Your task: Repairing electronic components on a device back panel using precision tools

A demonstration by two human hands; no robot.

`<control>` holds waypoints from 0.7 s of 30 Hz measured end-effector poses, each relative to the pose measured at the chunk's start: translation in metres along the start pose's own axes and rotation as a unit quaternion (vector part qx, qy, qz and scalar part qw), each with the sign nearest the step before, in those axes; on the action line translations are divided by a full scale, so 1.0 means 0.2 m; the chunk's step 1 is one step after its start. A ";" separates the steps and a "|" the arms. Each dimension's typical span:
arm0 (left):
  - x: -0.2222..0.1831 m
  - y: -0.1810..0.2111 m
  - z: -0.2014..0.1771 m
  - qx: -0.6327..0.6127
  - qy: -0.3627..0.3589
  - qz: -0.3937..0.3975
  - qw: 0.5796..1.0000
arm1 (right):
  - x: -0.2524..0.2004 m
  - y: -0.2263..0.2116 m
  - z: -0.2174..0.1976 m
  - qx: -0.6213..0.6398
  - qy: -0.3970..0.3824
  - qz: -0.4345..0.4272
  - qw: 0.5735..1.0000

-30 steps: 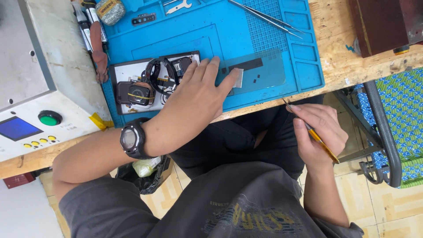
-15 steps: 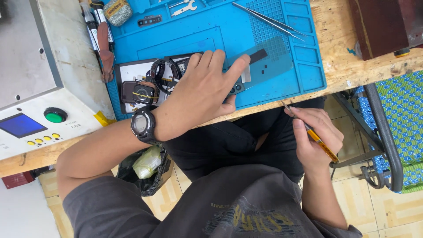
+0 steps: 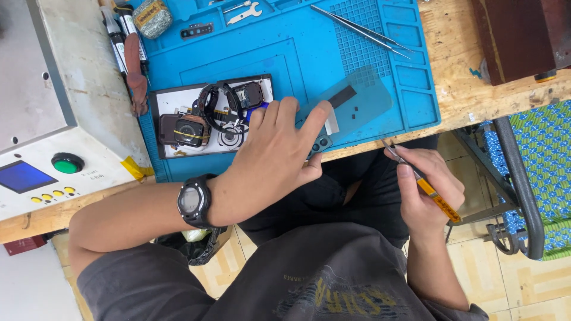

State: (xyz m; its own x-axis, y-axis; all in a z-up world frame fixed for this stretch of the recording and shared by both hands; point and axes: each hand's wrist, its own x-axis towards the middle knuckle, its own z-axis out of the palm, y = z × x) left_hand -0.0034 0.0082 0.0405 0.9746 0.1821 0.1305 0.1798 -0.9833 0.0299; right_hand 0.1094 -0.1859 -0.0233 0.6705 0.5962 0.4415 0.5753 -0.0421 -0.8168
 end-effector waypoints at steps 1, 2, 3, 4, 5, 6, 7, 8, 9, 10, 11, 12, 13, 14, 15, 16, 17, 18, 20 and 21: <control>0.00 0.01 0.00 -0.001 -0.001 0.000 1.000 | 0.01 -0.01 0.00 0.000 -0.001 0.001 1.000; -0.01 0.02 0.00 0.020 0.007 -0.005 1.000 | 0.01 -0.01 0.00 0.006 -0.007 0.003 1.000; -0.01 0.02 0.00 0.041 0.015 -0.009 0.999 | 0.02 -0.02 0.00 0.012 -0.012 0.004 1.000; -0.02 0.03 0.00 0.039 0.014 -0.010 0.999 | 0.01 -0.02 0.00 0.011 -0.013 0.005 1.000; -0.02 0.04 0.00 0.061 0.018 -0.016 0.998 | 0.01 -0.02 0.00 0.019 -0.012 0.021 1.000; -0.03 0.04 -0.01 0.082 0.023 -0.022 0.996 | 0.00 -0.02 0.01 0.029 -0.011 0.037 0.999; -0.03 0.05 0.01 0.081 0.022 -0.024 0.996 | -0.02 -0.01 0.01 0.028 -0.013 0.038 0.999; -0.04 0.07 0.02 0.089 0.028 -0.031 0.995 | -0.03 -0.01 0.02 0.046 0.018 0.079 0.996; -0.04 0.08 0.03 0.097 0.035 -0.039 0.994 | -0.05 0.00 0.03 0.064 0.048 0.120 0.989; -0.05 0.08 0.05 0.095 0.033 -0.040 0.994 | -0.04 -0.01 0.02 0.063 0.046 0.122 0.989; -0.05 0.08 0.07 0.105 0.048 -0.016 0.993 | -0.02 -0.03 0.02 0.054 0.031 0.122 0.991; -0.05 0.08 0.09 0.116 0.063 0.007 0.991 | 0.00 -0.04 0.02 0.045 0.016 0.121 0.991; -0.05 0.08 0.10 0.114 0.063 0.006 0.991 | 0.01 -0.03 0.02 0.044 0.014 0.122 0.991; -0.05 0.08 0.11 0.105 0.069 0.019 0.992 | 0.01 -0.02 0.03 0.035 0.016 0.107 0.994; -0.05 0.08 0.12 0.096 0.075 0.032 0.992 | 0.01 -0.02 0.03 0.026 0.018 0.092 0.995; -0.05 0.08 0.13 0.095 0.075 0.031 0.992 | 0.03 -0.01 0.03 0.025 0.017 0.093 0.995; -0.05 0.07 0.14 0.101 0.088 0.041 0.990 | 0.04 -0.01 0.04 -0.014 0.014 0.030 0.999; -0.05 0.08 0.15 0.104 0.102 0.050 0.988 | 0.06 0.00 0.04 -0.055 0.010 -0.032 0.998; -0.04 0.07 0.16 0.100 0.109 0.047 0.988 | 0.10 0.01 0.05 -0.071 0.011 -0.072 0.995; -0.04 0.07 0.17 0.099 0.115 0.044 0.987 | 0.12 0.02 0.06 -0.083 0.015 -0.114 0.990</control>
State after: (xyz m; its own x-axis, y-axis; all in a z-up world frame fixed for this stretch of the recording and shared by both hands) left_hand -0.0040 -0.0074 0.0067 0.9353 0.0698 0.3470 0.1406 -0.9730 -0.1833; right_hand 0.1227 -0.1618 -0.0202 0.5258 0.5817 0.6207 0.7812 -0.0413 -0.6229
